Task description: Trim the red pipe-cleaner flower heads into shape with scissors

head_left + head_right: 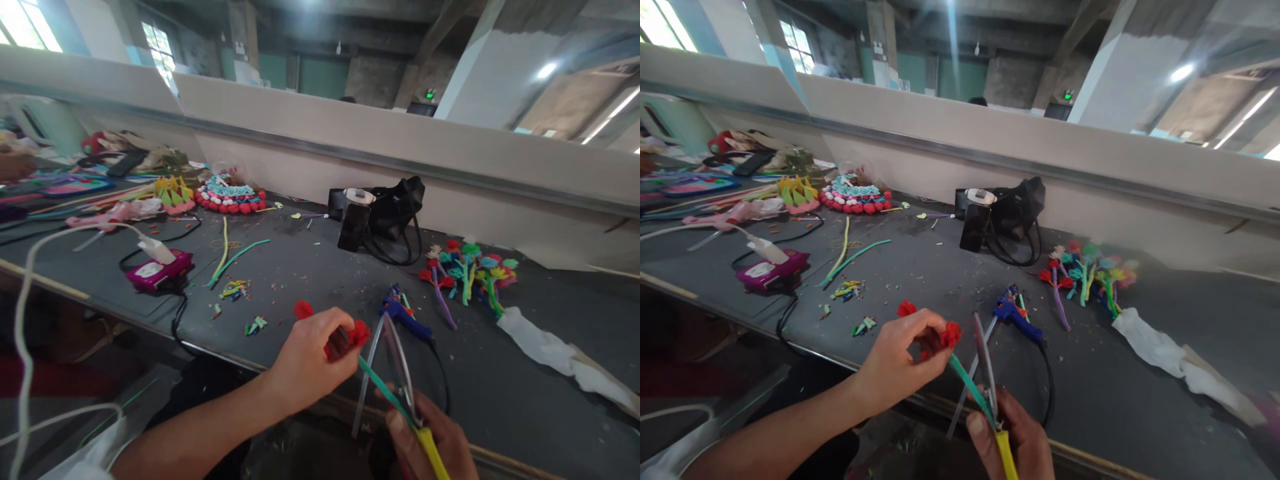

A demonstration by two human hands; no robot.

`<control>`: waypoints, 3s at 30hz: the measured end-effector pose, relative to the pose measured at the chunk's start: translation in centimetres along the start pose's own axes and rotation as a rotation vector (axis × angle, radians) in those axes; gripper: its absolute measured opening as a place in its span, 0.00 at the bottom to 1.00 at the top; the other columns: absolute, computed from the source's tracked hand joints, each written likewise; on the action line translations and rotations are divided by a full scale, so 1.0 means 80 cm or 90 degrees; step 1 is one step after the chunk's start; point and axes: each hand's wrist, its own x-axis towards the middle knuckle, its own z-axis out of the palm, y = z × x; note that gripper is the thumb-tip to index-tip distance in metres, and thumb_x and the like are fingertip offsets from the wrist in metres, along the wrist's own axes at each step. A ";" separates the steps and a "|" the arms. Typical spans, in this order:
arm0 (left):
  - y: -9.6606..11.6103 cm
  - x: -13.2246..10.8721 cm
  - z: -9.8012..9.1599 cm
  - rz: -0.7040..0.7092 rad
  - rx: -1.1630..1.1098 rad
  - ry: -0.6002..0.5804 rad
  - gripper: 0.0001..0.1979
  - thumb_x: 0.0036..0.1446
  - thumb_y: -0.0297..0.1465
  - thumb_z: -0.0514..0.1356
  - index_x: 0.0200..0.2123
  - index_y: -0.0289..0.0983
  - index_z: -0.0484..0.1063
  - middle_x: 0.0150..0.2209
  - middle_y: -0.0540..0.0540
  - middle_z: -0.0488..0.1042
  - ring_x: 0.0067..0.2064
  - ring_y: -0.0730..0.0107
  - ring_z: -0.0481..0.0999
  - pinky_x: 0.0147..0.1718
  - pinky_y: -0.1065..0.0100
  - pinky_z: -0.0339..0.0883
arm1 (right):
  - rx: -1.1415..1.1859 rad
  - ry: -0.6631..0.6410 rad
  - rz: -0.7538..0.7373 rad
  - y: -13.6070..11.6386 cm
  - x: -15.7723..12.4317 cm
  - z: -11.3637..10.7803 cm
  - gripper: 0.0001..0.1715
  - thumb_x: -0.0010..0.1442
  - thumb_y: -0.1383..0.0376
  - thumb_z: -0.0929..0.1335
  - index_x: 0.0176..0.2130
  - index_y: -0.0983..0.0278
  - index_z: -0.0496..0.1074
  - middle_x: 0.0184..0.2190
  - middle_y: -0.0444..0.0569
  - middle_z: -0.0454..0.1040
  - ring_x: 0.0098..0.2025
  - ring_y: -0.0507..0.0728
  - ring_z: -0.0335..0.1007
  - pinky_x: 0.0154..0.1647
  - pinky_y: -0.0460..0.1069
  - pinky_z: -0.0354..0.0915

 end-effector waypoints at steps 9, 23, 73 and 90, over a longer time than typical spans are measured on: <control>0.010 0.004 0.001 -0.185 -0.341 0.008 0.14 0.46 0.27 0.68 0.26 0.37 0.62 0.32 0.50 0.76 0.25 0.78 0.72 0.24 0.74 0.68 | -0.128 0.140 -0.041 0.012 0.006 0.002 0.27 0.57 0.44 0.70 0.45 0.61 0.78 0.34 0.45 0.82 0.32 0.57 0.80 0.35 0.45 0.72; 0.009 0.008 -0.009 -0.231 -0.464 -0.044 0.11 0.51 0.28 0.67 0.38 0.35 0.71 0.28 0.49 0.77 0.27 0.73 0.78 0.26 0.73 0.75 | -0.483 0.327 -0.334 -0.001 0.011 -0.017 0.21 0.63 0.62 0.70 0.54 0.64 0.71 0.26 0.47 0.75 0.24 0.57 0.71 0.32 0.52 0.64; 0.017 0.010 -0.024 -0.167 -0.260 -0.076 0.04 0.46 0.25 0.61 0.27 0.36 0.68 0.30 0.48 0.74 0.33 0.70 0.72 0.35 0.69 0.66 | -0.694 0.191 -0.531 0.032 0.017 -0.042 0.40 0.64 0.67 0.61 0.72 0.65 0.50 0.25 0.45 0.72 0.28 0.57 0.69 0.37 0.53 0.59; 0.016 0.008 -0.016 -0.200 -0.256 -0.045 0.05 0.46 0.27 0.61 0.28 0.36 0.67 0.30 0.49 0.73 0.32 0.72 0.71 0.33 0.69 0.66 | -0.667 0.228 -0.453 0.023 0.007 -0.016 0.35 0.71 0.65 0.59 0.73 0.61 0.47 0.30 0.46 0.77 0.28 0.55 0.72 0.36 0.52 0.61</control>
